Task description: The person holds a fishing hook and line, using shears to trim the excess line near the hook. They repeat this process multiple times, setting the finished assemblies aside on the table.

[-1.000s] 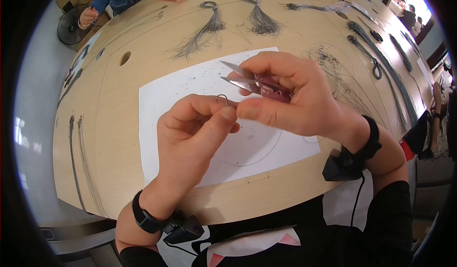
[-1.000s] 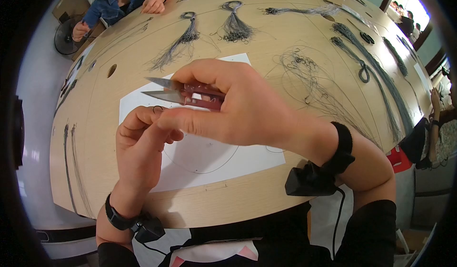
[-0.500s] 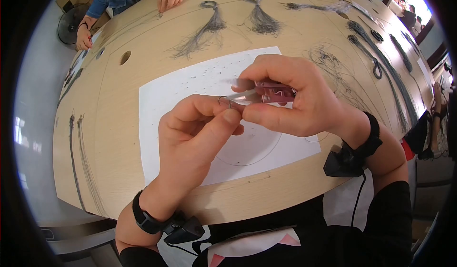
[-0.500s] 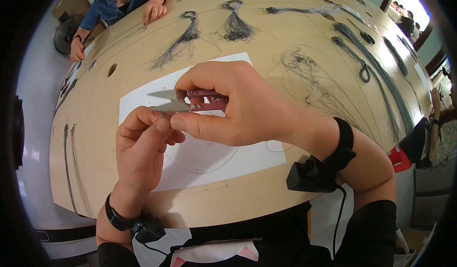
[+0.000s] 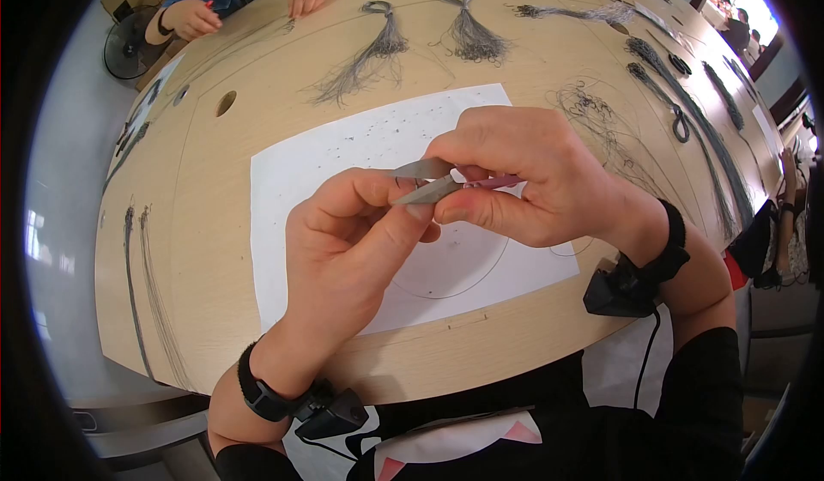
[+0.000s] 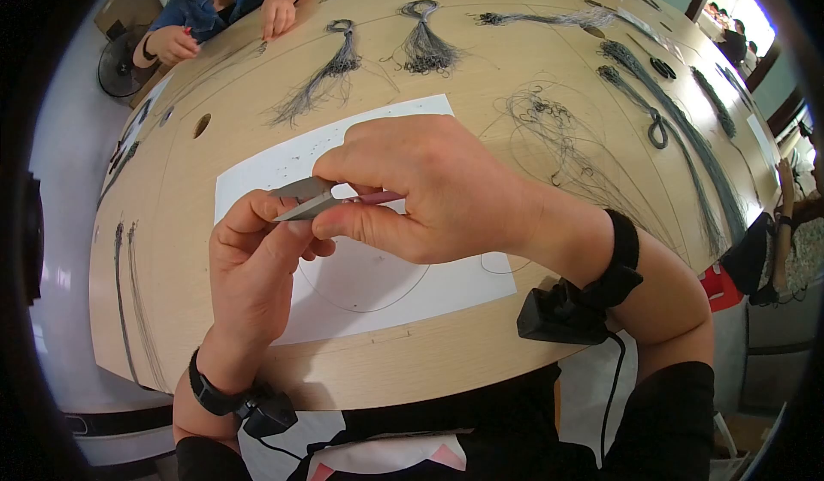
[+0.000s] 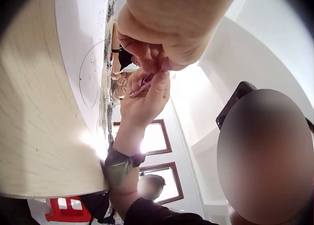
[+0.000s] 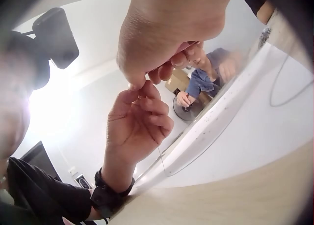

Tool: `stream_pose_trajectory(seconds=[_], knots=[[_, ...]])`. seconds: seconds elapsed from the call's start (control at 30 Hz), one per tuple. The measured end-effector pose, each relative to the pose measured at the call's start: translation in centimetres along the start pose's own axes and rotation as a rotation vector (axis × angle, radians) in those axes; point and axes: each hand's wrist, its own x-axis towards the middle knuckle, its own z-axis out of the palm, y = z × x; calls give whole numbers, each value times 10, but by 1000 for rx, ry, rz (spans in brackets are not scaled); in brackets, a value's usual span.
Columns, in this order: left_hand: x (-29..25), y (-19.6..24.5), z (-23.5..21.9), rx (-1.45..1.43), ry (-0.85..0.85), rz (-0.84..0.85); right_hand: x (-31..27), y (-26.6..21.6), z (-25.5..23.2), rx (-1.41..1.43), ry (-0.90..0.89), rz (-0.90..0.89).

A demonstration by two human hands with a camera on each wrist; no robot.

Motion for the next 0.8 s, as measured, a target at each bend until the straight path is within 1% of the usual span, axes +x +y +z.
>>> stream_pose_trajectory(seconds=[0.07, 0.13, 0.27, 0.33, 0.43, 0.57, 0.63, 0.67, 0.7, 0.73, 0.77, 0.8], knots=[[0, 0, 1, 14, 16, 12, 0, -1, 1, -16, 8, -8], [0, 1, 2, 24, 21, 12, 0, -2, 2, -17, 52, 39], [0, 1, 1, 28, 23, 29, -1, -1, 1, -34, 38, 47], [0, 0, 1, 26, 22, 34, -1, 3, 2, -51, 33, -36], [1, 0, 0, 53, 23, 34, 0, 4, 1, -82, 19, -63], [1, 1, 1, 85, 58, 48, -1, 2, 0, -59, 21, -38], [1, 2, 0, 56, 38, 52, -1, -7, -1, 179, 95, 256], [1, 2, 0, 27, 19, 56, -2, -8, 0, 179, 95, 256], [1, 0, -2, 27, 19, 56, -2, -8, 1, 271, 92, 304], [1, -3, -3, 13, 3, 94, -3, -8, 2, 362, 90, 352], [1, -4, -3, -1, -14, 133, -3, -12, 4, 362, 90, 352], [0, -4, -3, -1, -15, 133, -2, -17, 6, 453, 88, 356]])
